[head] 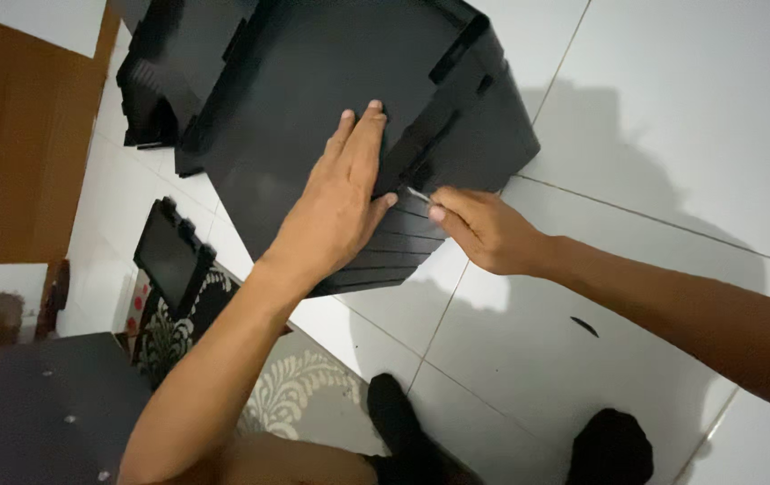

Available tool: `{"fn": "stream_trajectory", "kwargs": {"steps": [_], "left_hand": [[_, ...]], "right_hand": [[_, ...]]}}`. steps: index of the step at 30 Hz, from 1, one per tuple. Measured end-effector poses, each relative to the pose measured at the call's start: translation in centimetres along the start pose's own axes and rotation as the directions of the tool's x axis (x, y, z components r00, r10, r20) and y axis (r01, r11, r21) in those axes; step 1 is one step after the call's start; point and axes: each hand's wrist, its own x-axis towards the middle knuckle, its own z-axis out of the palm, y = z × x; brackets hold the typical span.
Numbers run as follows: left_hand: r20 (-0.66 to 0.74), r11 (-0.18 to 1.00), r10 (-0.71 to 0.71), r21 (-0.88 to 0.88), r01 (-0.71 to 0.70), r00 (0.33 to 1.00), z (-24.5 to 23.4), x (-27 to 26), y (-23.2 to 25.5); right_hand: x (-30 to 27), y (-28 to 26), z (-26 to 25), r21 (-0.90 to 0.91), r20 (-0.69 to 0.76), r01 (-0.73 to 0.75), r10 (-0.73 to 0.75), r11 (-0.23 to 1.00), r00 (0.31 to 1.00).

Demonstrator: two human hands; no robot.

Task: The person assembles black plastic components on a tiled floor. They align and snap together multiple parts, occasionally using a screwdriver to tighten screws and secure the structure.

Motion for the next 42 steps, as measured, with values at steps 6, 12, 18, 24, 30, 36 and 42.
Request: {"fn": "stream_trajectory", "kwargs": {"steps": [6, 12, 18, 24, 30, 36, 42], "left_hand": [[0.009, 0.999, 0.009, 0.039, -0.009, 1.0, -0.3, 0.1, 0.5], [-0.012, 1.0, -0.021, 0.017, 0.021, 1.0, -0.1, -0.1, 0.2], [-0.039, 1.0, 0.014, 0.004, -0.014, 0.999, 0.1, -0.1, -0.1], [-0.065, 0.999, 0.031, 0.037, -0.029, 0.997, -0.1, 0.0, 0.3], [-0.079, 0.997, 0.052, 0.057, -0.048, 0.996, -0.1, -0.2, 0.6], [-0.114, 0.998, 0.046, 0.047, -0.041, 0.992, 0.4, -0.1, 0.3], [-0.108, 0.998, 0.05, 0.042, -0.046, 0.993, 0.2, 0.0, 0.3]], "right_hand": [[-6.2, 4.3, -0.1, -0.447, 0.273, -0.242, 0.389, 0.861, 0.88], [-14.1, 9.3, 1.7, -0.771, 0.515, -0.017, 0.638, 0.637, 0.573], [-13.1, 8.5, 2.8, -0.743, 0.455, 0.248, 0.197, 0.622, 0.869], [-1.5, 1.1, 0.3, -0.653, 0.01, 0.373, -0.484, 0.659, 0.875], [3.1, -2.5, -1.2, -0.732, -0.055, 0.339, -0.547, 0.591, 0.835], [2.7, -1.6, 0.3, -0.626, -0.12, 0.259, -0.42, 0.735, 0.9], [2.7, -1.7, 1.4, -0.427, -0.197, 0.122, -0.224, 0.896, 0.955]]}}
